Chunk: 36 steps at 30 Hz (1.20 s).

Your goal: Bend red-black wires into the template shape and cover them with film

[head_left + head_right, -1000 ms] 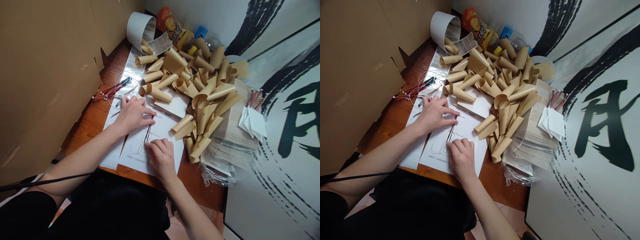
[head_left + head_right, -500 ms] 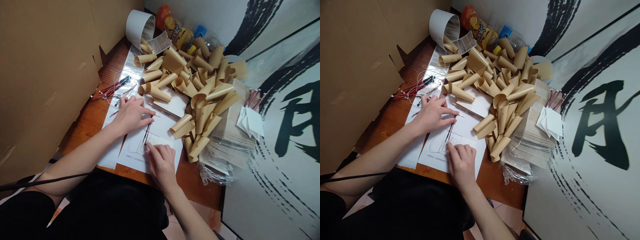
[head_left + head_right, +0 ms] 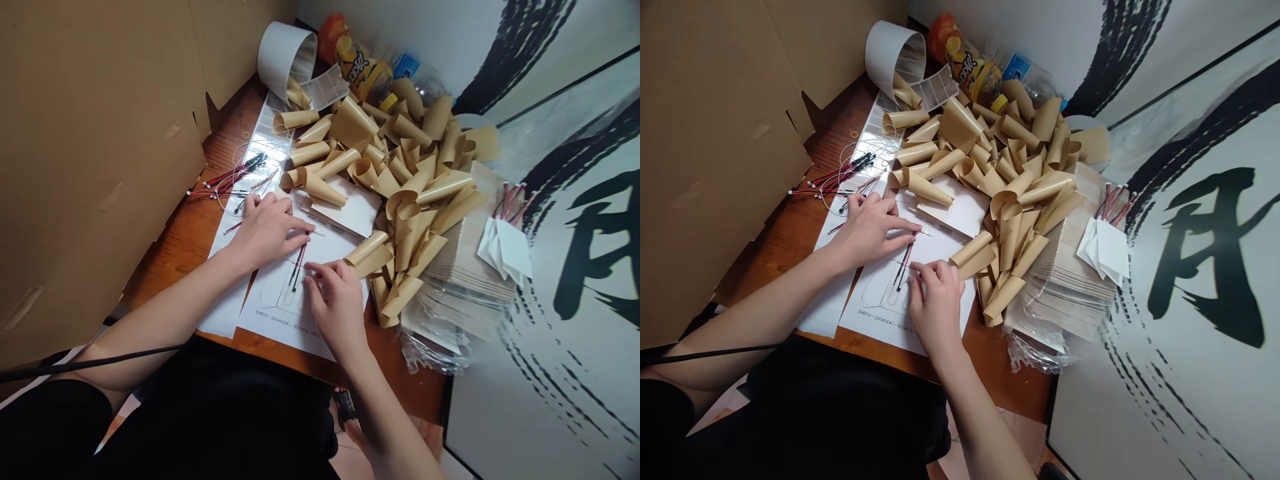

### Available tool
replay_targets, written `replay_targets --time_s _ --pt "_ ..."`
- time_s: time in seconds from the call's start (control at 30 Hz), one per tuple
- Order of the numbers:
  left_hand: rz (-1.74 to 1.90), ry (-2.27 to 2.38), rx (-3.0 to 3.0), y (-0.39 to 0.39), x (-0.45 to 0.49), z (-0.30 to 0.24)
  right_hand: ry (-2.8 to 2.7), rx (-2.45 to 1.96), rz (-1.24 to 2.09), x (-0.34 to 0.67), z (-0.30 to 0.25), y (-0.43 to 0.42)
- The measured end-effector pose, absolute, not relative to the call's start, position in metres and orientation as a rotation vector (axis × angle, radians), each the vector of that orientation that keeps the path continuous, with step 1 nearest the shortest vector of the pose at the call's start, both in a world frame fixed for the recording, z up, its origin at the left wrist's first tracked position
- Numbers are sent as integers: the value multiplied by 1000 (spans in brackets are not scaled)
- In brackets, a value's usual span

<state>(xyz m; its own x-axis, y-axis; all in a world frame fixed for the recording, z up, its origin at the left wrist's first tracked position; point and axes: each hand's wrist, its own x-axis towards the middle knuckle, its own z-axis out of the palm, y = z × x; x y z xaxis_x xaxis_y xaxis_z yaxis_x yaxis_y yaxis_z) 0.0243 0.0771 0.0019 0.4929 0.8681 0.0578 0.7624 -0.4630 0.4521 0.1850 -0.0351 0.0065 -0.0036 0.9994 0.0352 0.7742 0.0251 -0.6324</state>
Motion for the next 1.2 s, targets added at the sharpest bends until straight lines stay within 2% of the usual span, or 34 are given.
replay_targets --time_s 0.57,1.2 --pt "410 1356 2352 76 24 3 -1862 -1727 806 188 14 -26" --pt "414 1349 2368 77 24 1 -1698 -1772 736 177 13 -27"
